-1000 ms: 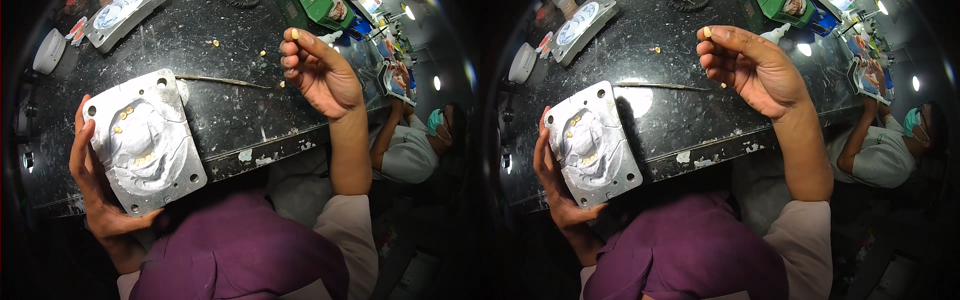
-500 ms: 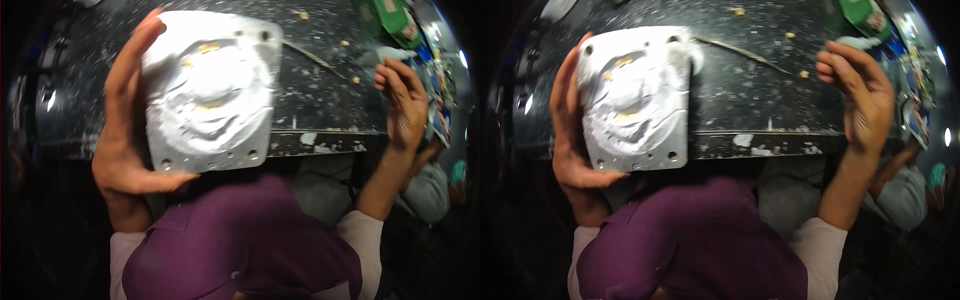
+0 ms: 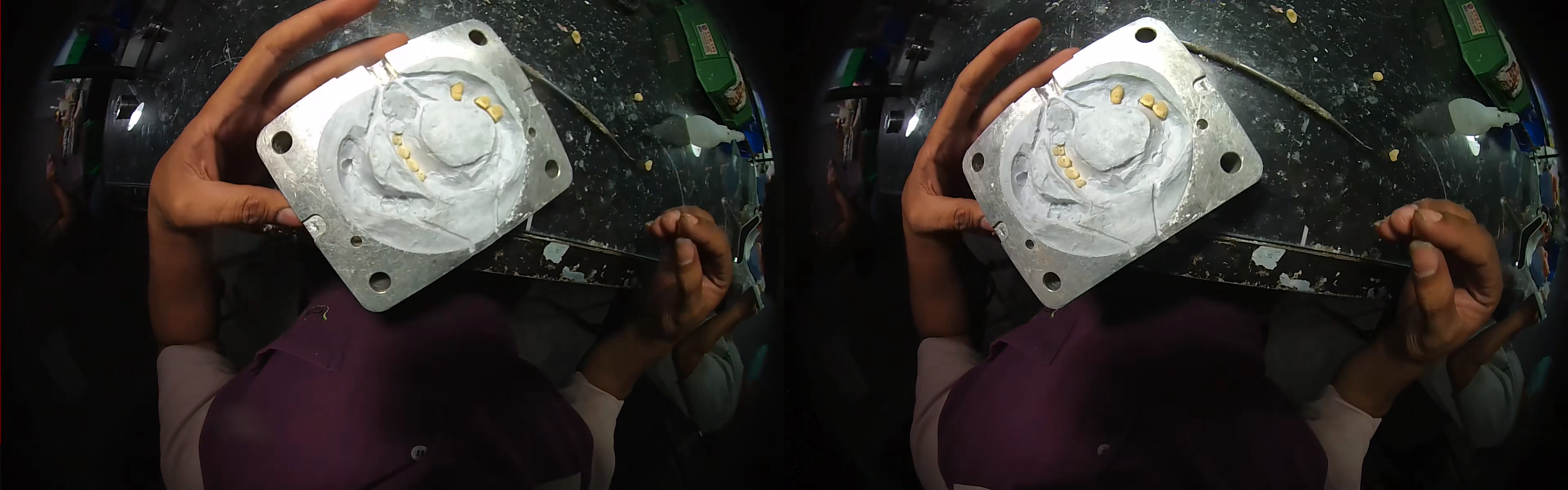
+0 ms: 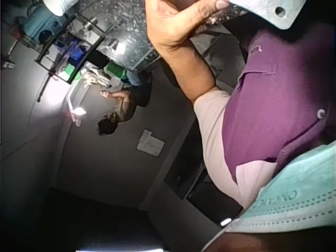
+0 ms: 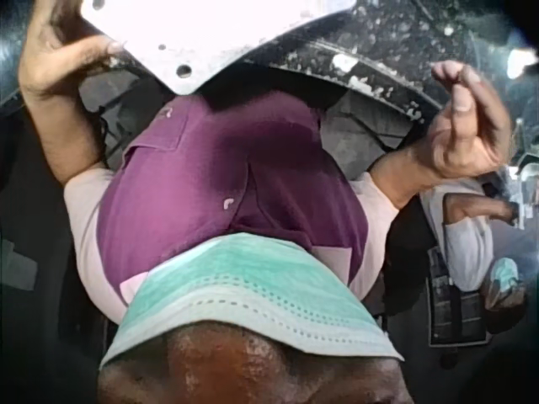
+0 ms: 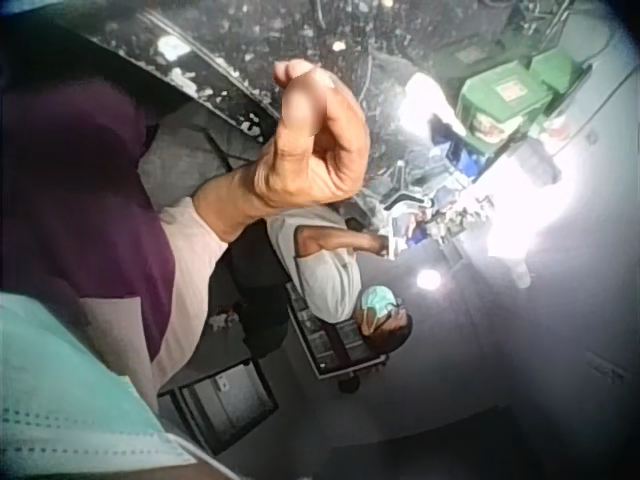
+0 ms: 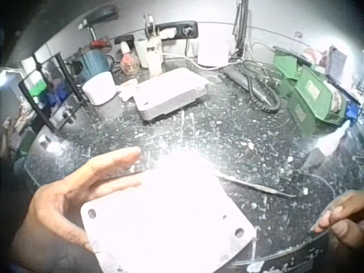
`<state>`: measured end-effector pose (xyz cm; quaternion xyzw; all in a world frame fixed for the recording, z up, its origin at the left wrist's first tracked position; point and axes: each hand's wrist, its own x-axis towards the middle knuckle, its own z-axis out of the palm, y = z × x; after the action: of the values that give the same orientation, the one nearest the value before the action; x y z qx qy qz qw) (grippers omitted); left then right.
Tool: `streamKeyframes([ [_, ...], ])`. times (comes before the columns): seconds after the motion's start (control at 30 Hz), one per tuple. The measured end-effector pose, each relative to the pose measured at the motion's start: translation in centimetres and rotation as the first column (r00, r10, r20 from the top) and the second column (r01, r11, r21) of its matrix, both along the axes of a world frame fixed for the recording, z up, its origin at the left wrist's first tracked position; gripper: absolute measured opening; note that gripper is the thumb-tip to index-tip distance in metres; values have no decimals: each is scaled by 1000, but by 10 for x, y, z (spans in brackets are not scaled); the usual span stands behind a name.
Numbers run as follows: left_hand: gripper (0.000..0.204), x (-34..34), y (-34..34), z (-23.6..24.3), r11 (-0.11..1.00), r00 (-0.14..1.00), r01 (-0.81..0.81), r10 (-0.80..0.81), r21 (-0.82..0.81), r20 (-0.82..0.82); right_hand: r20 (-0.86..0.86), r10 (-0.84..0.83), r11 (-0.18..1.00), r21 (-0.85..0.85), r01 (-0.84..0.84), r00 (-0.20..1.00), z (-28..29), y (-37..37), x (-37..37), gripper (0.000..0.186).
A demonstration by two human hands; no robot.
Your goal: The person scrapes a plaster dental mold using a metal dental pick, clears away dust with a compressed air gun, and then manually fits small artificial teeth into the mold's indentations.
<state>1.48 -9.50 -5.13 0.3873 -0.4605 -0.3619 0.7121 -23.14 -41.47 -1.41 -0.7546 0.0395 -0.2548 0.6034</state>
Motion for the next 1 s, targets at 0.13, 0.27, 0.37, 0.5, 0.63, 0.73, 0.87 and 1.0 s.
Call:
streamKeyframes([
  [0.13,129,14,24,3,980,994,-87,74,180,76,-7,-65,993,96,65,998,-16,9,-14,18],
  [0.27,124,0,21,35,857,960,-219,275,467,-54,-8,-71,989,126,71,997,-25,4,-22,15],
  [0.37,122,-1,29,34,850,961,-245,276,467,1,77,252,965,50,-256,965,-17,19,-29,13],
  [0.5,103,-10,30,27,801,854,-515,451,304,259,125,663,734,85,-674,738,-22,64,-11,10],
  [0.63,59,-51,40,32,410,308,-859,892,-307,330,188,514,857,-77,-509,837,-6,64,-8,8],
  [0.73,37,-106,23,37,671,554,-622,742,-404,378,380,-118,948,-231,218,917,-5,119,8,10],
  [0.87,49,-137,11,49,784,795,-604,578,145,186,350,87,708,-680,189,933,-6,134,31,16],
  [1.0,48,-141,6,64,745,764,-644,638,175,99,575,-44,644,-609,463,817,-12,156,39,19],
])
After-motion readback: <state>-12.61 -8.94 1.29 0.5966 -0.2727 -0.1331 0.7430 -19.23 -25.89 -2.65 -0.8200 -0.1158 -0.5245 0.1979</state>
